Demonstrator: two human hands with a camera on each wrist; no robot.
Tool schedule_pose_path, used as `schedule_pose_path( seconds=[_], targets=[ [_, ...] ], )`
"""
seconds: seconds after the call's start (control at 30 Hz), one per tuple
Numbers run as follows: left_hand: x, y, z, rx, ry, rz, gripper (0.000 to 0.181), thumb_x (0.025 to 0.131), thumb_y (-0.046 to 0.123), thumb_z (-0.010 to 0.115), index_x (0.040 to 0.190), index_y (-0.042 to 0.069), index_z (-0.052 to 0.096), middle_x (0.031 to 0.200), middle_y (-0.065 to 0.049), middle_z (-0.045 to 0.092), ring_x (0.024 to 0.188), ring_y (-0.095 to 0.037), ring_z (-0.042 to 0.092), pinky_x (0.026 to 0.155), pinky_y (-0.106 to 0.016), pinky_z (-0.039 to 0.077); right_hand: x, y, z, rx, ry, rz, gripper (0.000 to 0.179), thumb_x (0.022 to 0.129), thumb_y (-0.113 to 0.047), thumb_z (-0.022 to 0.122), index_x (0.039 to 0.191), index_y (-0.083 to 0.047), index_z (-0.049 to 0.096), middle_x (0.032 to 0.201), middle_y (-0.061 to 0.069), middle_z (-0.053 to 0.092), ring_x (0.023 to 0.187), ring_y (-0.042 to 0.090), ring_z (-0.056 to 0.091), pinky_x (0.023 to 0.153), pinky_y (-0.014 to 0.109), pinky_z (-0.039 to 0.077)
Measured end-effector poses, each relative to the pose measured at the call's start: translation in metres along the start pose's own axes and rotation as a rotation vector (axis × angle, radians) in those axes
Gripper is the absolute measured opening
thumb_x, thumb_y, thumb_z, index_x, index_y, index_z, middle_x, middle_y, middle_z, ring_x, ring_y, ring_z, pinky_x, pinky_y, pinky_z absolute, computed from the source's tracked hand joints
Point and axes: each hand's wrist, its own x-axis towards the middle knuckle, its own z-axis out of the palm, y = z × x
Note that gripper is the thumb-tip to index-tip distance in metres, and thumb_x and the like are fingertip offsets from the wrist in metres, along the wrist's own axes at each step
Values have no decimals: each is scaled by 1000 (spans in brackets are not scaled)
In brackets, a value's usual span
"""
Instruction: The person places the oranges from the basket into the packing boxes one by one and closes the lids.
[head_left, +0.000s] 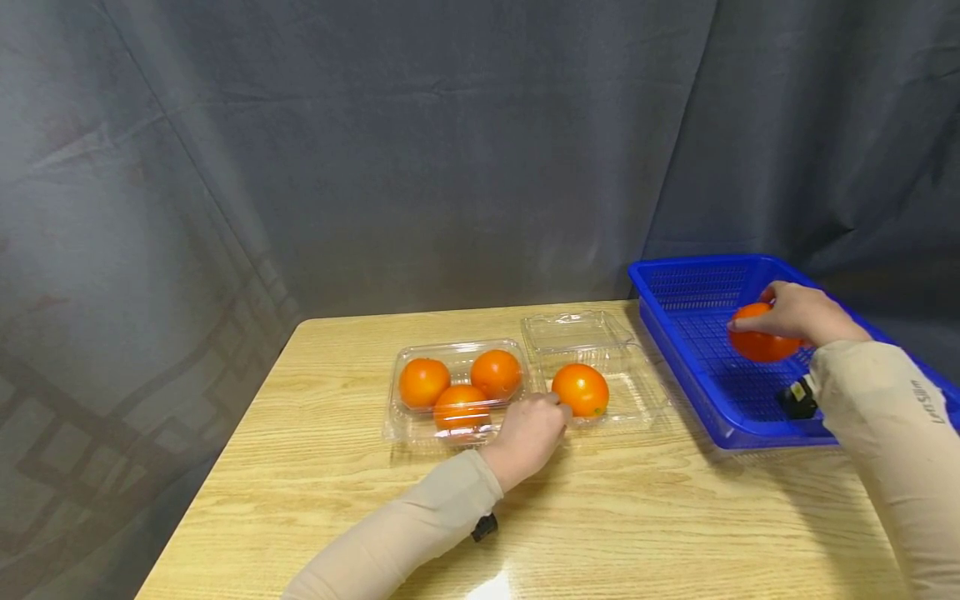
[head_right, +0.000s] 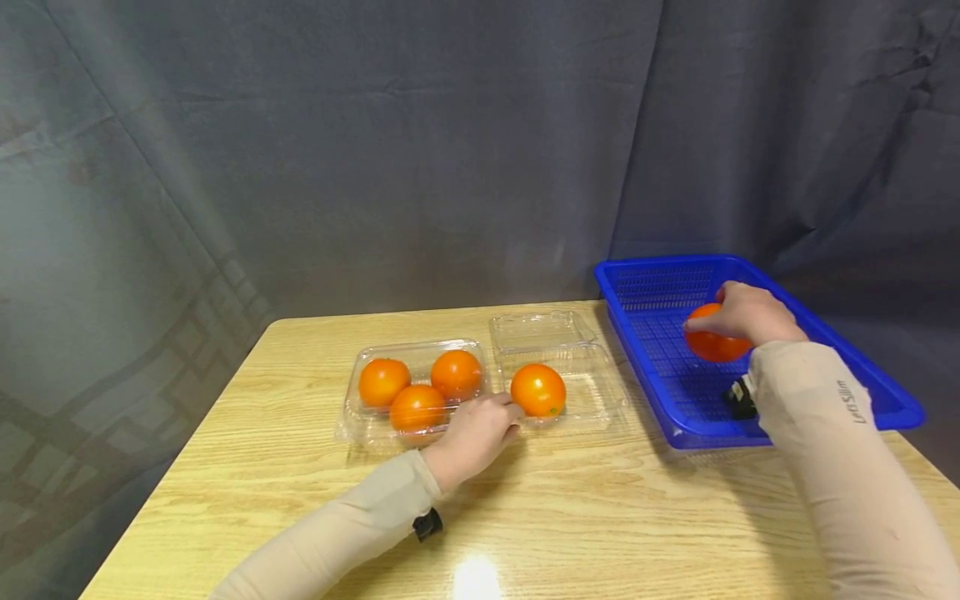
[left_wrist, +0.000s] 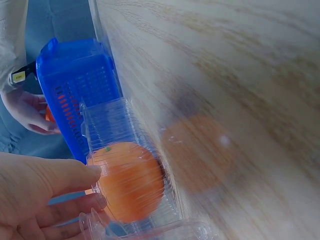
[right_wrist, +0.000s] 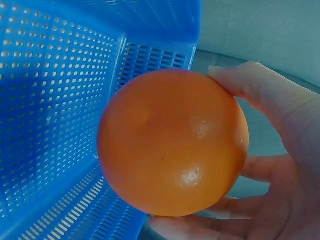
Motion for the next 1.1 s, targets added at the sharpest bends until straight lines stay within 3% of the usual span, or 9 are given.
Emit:
schedule_pose_path(
  seconds=[0.83, 1.1],
  targets=[
    [0, 0, 0, -6, 3, 3, 4, 79, 19, 73, 81, 21, 70, 76, 6, 64, 66, -6, 61, 53, -16, 48, -8, -32, -1, -26, 46, -70, 85, 78, -50, 67, 121, 16, 38, 109, 40, 48, 84, 45, 51, 66, 48, 46],
    [0, 1, -1, 14, 11, 1, 4, 79, 20, 73, 80, 21, 70, 76, 7, 63, 66, -5, 62, 52, -17, 49, -8, -38, -3, -28, 52, -80, 84, 78, -50, 68, 122, 14, 38, 108, 38, 49, 83, 44, 51, 66, 47, 46]
  ],
)
